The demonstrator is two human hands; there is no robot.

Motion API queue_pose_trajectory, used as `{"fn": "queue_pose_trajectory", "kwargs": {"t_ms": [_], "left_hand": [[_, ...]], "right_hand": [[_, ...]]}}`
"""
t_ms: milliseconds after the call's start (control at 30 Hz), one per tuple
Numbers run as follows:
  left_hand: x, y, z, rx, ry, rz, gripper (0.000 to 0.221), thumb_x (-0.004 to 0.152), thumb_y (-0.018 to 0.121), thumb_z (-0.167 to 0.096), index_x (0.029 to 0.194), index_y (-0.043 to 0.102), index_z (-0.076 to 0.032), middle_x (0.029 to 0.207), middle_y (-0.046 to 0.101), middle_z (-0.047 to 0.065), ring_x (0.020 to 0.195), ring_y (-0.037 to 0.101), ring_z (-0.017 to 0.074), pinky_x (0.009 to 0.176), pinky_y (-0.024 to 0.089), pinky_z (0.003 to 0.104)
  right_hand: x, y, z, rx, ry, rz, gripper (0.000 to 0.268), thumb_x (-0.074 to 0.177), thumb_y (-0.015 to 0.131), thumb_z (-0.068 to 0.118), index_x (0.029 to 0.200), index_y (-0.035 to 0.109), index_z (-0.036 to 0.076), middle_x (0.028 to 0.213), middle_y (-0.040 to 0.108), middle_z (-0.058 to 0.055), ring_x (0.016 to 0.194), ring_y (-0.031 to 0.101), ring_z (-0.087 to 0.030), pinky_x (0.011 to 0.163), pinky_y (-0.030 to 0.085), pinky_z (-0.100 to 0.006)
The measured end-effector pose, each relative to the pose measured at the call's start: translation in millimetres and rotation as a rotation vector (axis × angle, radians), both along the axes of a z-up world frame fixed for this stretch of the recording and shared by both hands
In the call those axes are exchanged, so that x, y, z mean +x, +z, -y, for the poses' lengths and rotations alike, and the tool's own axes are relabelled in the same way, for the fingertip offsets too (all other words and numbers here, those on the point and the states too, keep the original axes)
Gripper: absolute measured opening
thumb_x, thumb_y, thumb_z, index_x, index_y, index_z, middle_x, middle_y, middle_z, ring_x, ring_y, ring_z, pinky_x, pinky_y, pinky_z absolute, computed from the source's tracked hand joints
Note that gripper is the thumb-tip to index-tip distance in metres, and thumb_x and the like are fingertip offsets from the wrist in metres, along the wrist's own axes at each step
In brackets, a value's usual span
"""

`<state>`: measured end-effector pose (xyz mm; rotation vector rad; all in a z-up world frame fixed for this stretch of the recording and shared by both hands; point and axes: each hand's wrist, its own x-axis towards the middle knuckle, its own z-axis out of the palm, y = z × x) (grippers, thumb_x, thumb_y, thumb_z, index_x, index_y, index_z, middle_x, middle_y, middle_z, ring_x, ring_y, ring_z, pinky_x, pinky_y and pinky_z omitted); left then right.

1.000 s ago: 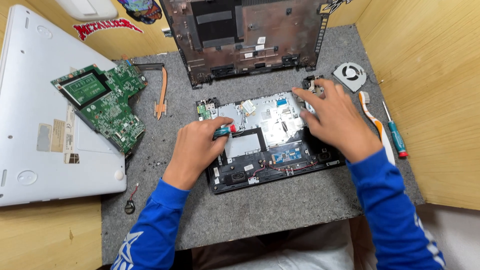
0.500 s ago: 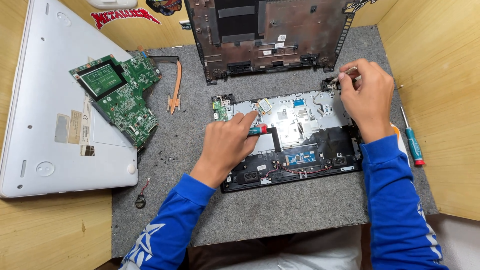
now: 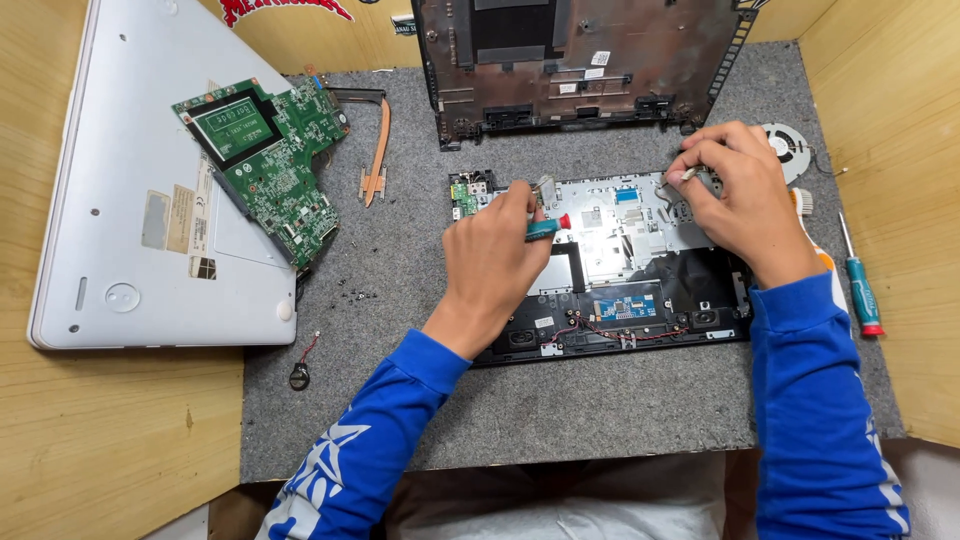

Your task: Disassembling a laptop and cleaning the motherboard using a brush and screwdrivers.

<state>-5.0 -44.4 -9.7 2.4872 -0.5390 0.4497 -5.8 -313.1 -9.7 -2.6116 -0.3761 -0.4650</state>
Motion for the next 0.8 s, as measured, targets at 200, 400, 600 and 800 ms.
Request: {"fn": "queue_pose_trajectory", "kwargs": {"t_ms": [200,400,600,800], "left_hand": [[10.0,2.9,-20.9,0.053,0.175,-0.229,0.035,0.079,0.062,-0.042,0.09,0.048,-0.013,0.071,0.064,0.007,0.059,0.06,0.0392,0.045,0.039,0.048],[7.0,3.5,-24.9,0.084,0.074,-0.06,0.018,0.087,0.052,-0.023,0.101,0.046,-0.013,0.077,0.064,0.008,0.052,0.058,0.0394,0.039,0.04,0.047],[6.1,1.9,-27.8,0.143,-0.089,0.046,0.028,0.078,0.056,-0.011,0.105,0.052,-0.015,0.076,0.058,0.005,0.044,0.051,0.0357,0.034,0.037,0.042],[7.6,-6.8,-27.9,0.135,-0.121,0.138,0.01,0.085,0.055,-0.013,0.095,0.054,-0.015,0.069,0.055,0.001,0.039,0.044,0.028,0.036,0.034,0.037]], "right_hand": [[-13.6,41.9,-8.3,0.08,-0.037,-0.276,0.038,0.077,0.07,0.016,0.114,0.066,0.016,0.124,0.053,-0.01,0.117,0.051,-0.026,0.095,0.037,-0.043],[-16.2,32.1,-7.1,-0.042,0.067,-0.211,0.014,0.081,0.069,0.025,0.093,0.072,0.02,0.121,0.052,-0.01,0.119,0.046,-0.028,0.101,0.03,-0.047],[-15.4,21.5,-2.7,-0.099,0.03,0.05,0.021,0.091,0.059,-0.008,0.101,0.07,0.008,0.112,0.055,-0.017,0.106,0.052,-0.034,0.092,0.041,-0.047],[4.3,-4.0,-25.6,-0.146,-0.091,0.14,0.016,0.097,0.067,0.02,0.11,0.07,0.01,0.101,0.052,-0.012,0.094,0.049,-0.033,0.081,0.038,-0.044]]}}
